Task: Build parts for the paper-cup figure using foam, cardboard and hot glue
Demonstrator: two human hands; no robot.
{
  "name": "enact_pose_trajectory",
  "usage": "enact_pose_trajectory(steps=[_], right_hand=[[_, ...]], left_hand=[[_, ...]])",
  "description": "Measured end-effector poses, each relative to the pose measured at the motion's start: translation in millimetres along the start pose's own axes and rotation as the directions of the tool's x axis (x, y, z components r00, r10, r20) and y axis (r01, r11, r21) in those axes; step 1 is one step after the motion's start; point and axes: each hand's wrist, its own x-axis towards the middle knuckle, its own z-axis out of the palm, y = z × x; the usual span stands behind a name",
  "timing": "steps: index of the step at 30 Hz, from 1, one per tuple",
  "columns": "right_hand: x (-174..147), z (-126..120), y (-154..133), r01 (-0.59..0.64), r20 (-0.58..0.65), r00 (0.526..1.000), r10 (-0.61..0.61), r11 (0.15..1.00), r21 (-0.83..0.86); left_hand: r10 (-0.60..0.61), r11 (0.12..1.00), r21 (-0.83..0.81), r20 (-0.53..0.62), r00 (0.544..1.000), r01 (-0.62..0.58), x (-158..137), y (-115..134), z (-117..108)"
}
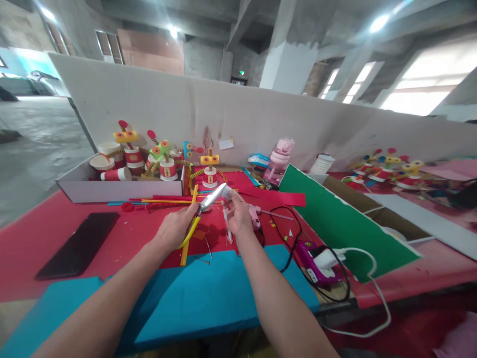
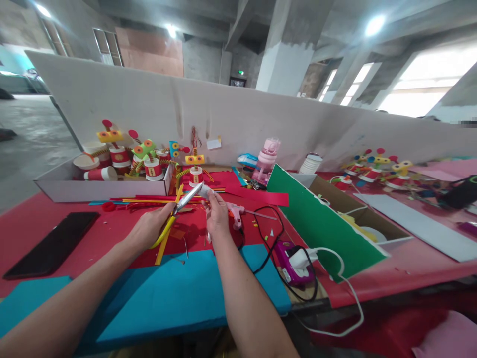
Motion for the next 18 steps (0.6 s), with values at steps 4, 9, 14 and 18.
enact_pose_trajectory(steps=[4,9,14,18], right_hand=[[0.2,0.4,0.7,0.047,-0.001,0.999,-0.047,0.999,-0.019],[-1.2,1.1,2.8,0.097,0.001,0.995,-0.097,0.992,-0.076],[-3.6,2.9,4.4,0.162,0.013,0.987,-0.161,0.979,-0.126],[-5.4,4.4,7.1,0.177,0.049,0.984,-0.172,0.975,-0.136]], left_hand=[[-0.022,1.000,0.004,-0.041,0.999,0.022,0.3,-0.6,-0.1],[-0.038,0.999,0.016,0.038,0.999,0.037,0.3,1.2,0.0],[-0.053,0.998,0.030,0.099,0.994,0.050,1.4,2.4,0.3],[-0.075,0.997,0.023,0.109,0.991,0.073,1.4,3.5,-0.5]])
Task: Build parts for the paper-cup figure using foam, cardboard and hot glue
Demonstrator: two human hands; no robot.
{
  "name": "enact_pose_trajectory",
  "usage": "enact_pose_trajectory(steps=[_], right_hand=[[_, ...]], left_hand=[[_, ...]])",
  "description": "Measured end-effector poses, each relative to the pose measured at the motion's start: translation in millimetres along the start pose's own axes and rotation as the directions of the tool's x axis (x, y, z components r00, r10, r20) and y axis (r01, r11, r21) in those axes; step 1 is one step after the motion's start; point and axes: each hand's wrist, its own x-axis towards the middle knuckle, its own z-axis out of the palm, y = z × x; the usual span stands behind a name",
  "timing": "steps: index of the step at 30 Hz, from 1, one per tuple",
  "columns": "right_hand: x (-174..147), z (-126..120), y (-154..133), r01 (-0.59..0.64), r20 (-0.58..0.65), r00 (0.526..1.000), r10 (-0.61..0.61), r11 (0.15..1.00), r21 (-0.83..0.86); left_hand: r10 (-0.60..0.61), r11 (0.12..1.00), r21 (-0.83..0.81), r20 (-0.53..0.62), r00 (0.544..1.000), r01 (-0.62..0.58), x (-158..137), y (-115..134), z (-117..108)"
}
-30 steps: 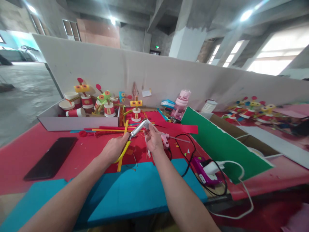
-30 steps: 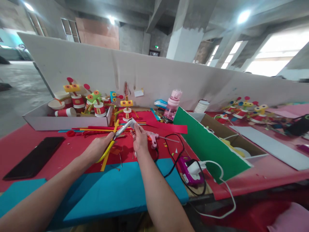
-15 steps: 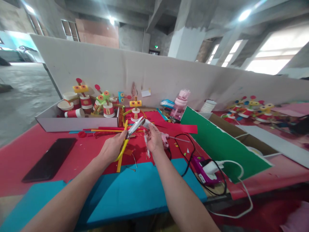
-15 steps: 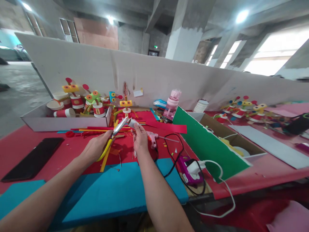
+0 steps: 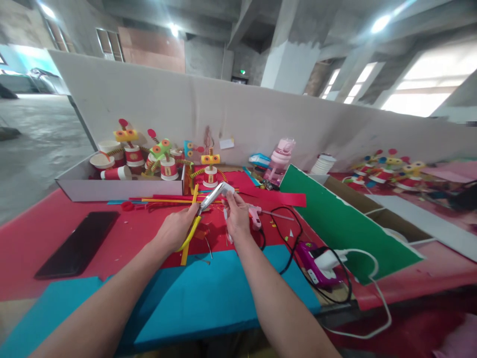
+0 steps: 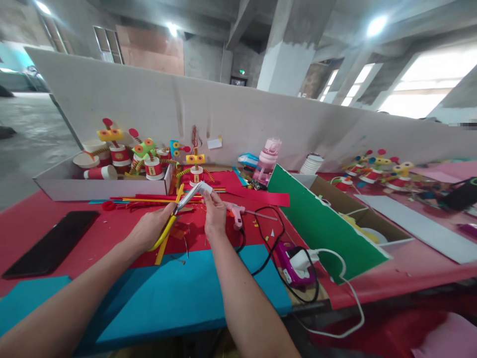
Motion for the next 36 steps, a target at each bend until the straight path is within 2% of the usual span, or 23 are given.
enact_pose_trajectory(steps=[10,16,23,27,30,33,36], right_hand=[[0.6,-0.6,3.4,0.007,-0.019,1.000,-0.008,0.999,-0.042],[-0.4,0.0,2.5,-0.043,-0.029,0.999,0.041,0.997,-0.067],[-2.6,2.2,3.3,-0.050,0.024,0.998,0.050,0.999,-0.018],[1.6,-1.3,0.4,-0.095,-0.016,0.995,0.097,0.990,0.102],[4.2,-4.4,-2.6,-0.190,-0.031,0.978,0.205,0.948,0.254],[4.2,-5.0,-5.4,-0.294,0.046,0.954,0.298,0.889,0.351],[2.9,-4.4,-8.0,-0.338,0.109,0.941,0.321,0.859,0.385]], left_hand=[[0.010,1.000,-0.027,-0.001,1.000,-0.010,-2.2,3.0,-3.7],[-0.012,1.000,-0.022,0.024,1.000,0.013,-1.3,4.2,-4.1],[-0.025,0.994,-0.109,-0.014,1.000,0.024,-2.6,6.6,-0.7],[-0.022,0.993,-0.116,-0.102,0.995,0.010,-3.7,-1.4,-3.2],[-0.072,0.997,0.000,-0.140,0.987,0.073,-0.1,-11.6,-7.8],[-0.151,0.980,0.107,-0.138,0.979,0.167,2.2,-21.6,-16.6],[-0.224,0.959,0.156,-0.105,0.969,0.239,-7.5,-33.4,-28.7]])
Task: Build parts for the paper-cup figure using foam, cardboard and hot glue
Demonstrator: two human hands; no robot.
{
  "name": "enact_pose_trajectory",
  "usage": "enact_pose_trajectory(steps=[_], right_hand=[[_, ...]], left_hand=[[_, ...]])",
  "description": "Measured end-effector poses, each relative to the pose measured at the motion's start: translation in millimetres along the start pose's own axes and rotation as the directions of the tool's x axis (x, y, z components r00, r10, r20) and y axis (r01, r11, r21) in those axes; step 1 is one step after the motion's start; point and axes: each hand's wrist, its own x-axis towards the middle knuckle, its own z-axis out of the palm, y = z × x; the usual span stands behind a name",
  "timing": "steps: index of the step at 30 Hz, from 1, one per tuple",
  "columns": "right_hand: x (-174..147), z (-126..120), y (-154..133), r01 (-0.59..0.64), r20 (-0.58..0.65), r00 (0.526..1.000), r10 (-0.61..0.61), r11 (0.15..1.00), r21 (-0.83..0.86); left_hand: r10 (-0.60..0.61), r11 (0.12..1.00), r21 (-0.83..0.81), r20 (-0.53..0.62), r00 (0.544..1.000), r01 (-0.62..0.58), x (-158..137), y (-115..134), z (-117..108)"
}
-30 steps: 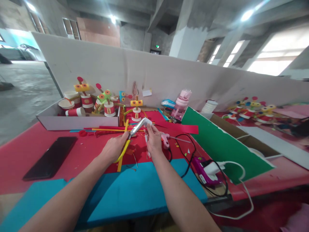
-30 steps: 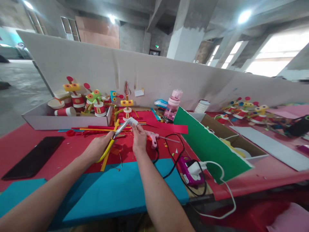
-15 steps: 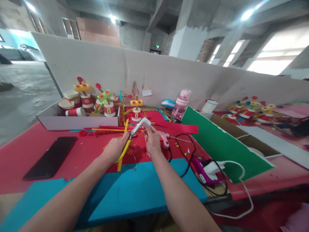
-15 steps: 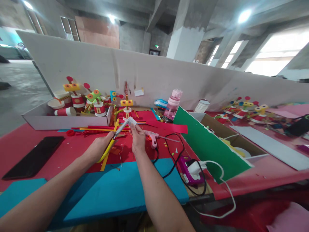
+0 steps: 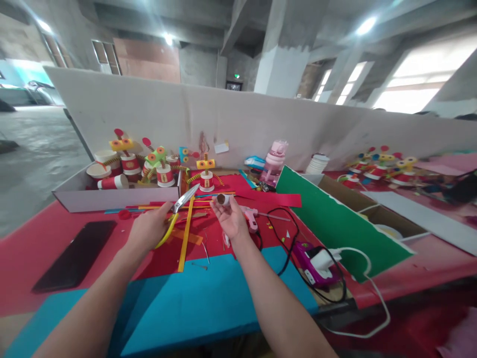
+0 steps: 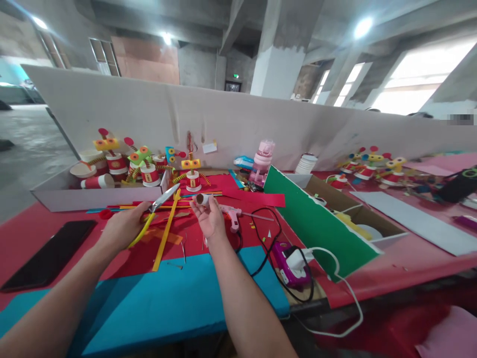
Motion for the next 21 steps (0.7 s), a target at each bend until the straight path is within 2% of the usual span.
enact_pose_trajectory(steps=[4,7,9,12,17,21], right_hand=[[-1.7,2.9,0.1,0.044,0.053,0.998,-0.042,0.998,-0.036],[-4.0,7.2,2.9,0.146,0.055,0.989,-0.137,0.962,-0.229],[-7.5,11.0,5.1,0.230,0.062,0.973,-0.224,0.884,-0.407],[-16.0,16.6,7.2,0.365,0.182,0.929,-0.321,0.730,-0.578],[-28.3,21.8,7.5,0.485,0.324,0.871,-0.368,0.547,-0.682],[-29.1,21.1,8.2,0.526,0.373,0.834,-0.407,0.383,-0.759]], left_hand=[[-0.088,0.996,0.031,0.091,0.992,0.085,-29.7,-35.2,-5.4],[-0.211,0.977,0.056,0.224,0.951,0.203,-58.1,-65.8,2.5],[-0.234,0.972,0.058,0.258,0.937,0.227,-73.8,-81.2,9.1],[-0.298,0.954,0.075,0.265,0.917,0.289,-88.4,-89.8,13.6],[-0.311,0.947,0.000,0.232,0.922,0.320,-94.1,-84.4,17.1],[-0.236,0.968,-0.037,0.186,0.954,0.247,-95.4,-89.8,29.5]])
